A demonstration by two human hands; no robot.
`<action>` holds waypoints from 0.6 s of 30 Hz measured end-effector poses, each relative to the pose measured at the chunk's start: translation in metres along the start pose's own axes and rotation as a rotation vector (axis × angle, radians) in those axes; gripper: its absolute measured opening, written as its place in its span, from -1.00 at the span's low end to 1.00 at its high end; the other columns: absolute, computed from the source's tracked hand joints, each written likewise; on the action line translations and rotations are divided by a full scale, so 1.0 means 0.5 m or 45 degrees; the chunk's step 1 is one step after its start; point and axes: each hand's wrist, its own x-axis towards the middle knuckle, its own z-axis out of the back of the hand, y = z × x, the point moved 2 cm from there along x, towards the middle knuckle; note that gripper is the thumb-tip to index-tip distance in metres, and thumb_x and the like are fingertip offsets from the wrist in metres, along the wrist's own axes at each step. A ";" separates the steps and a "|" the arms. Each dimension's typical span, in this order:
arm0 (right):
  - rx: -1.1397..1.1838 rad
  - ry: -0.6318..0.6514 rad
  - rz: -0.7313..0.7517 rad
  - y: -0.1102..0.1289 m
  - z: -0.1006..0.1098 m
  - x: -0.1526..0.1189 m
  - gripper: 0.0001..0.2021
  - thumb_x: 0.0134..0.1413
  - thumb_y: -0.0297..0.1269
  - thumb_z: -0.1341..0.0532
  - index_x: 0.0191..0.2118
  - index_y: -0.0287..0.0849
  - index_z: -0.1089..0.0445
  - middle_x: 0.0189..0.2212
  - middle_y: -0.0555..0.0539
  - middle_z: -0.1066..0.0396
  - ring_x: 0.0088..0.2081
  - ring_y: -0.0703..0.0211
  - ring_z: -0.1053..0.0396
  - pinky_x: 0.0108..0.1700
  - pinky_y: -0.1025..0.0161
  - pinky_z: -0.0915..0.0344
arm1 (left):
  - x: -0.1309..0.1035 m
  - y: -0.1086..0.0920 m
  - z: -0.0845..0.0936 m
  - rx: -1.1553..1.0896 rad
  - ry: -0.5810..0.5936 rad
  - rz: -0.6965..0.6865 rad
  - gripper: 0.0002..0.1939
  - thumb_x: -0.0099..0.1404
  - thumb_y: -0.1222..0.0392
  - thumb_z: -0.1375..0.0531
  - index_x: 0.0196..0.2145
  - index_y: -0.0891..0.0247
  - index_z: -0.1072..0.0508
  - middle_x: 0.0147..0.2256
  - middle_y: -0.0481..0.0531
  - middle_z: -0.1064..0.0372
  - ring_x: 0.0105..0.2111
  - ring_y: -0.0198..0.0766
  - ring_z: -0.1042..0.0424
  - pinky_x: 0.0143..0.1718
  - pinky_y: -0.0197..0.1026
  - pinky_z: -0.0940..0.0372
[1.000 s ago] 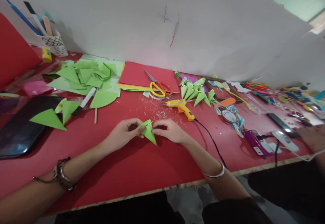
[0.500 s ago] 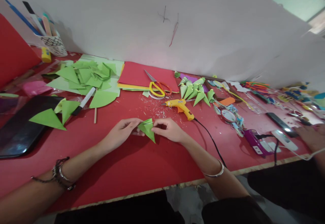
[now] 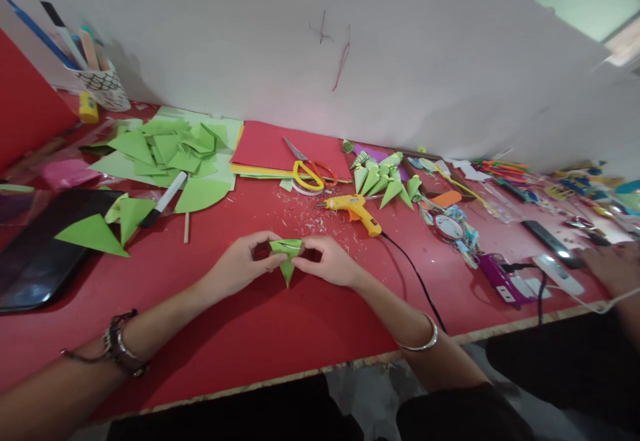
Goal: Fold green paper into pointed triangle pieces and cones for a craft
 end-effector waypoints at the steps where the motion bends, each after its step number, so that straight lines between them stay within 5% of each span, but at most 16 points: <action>1: -0.007 0.001 0.001 0.001 -0.002 0.000 -0.89 -0.02 -0.32 -0.14 -0.48 -0.23 -0.30 -0.52 0.02 -0.35 -0.46 0.31 -0.26 -0.38 0.37 -0.18 | 0.000 0.000 0.000 0.015 -0.006 -0.011 -0.78 0.10 0.05 -0.15 -0.38 0.27 -0.38 -0.45 -0.06 -0.35 -0.45 -0.32 -0.32 -0.37 -0.26 -0.24; 18: -0.050 -0.016 -0.004 0.009 -0.004 0.000 -0.78 0.02 -0.23 -0.10 -0.55 -0.23 -0.23 -0.62 0.07 -0.16 -0.53 0.35 -0.13 -0.48 0.40 -0.07 | -0.004 -0.015 -0.008 0.155 0.015 -0.057 -0.79 0.15 0.07 -0.08 -0.42 0.27 -0.37 -0.47 -0.07 -0.32 -0.42 -0.29 -0.29 -0.37 -0.28 -0.20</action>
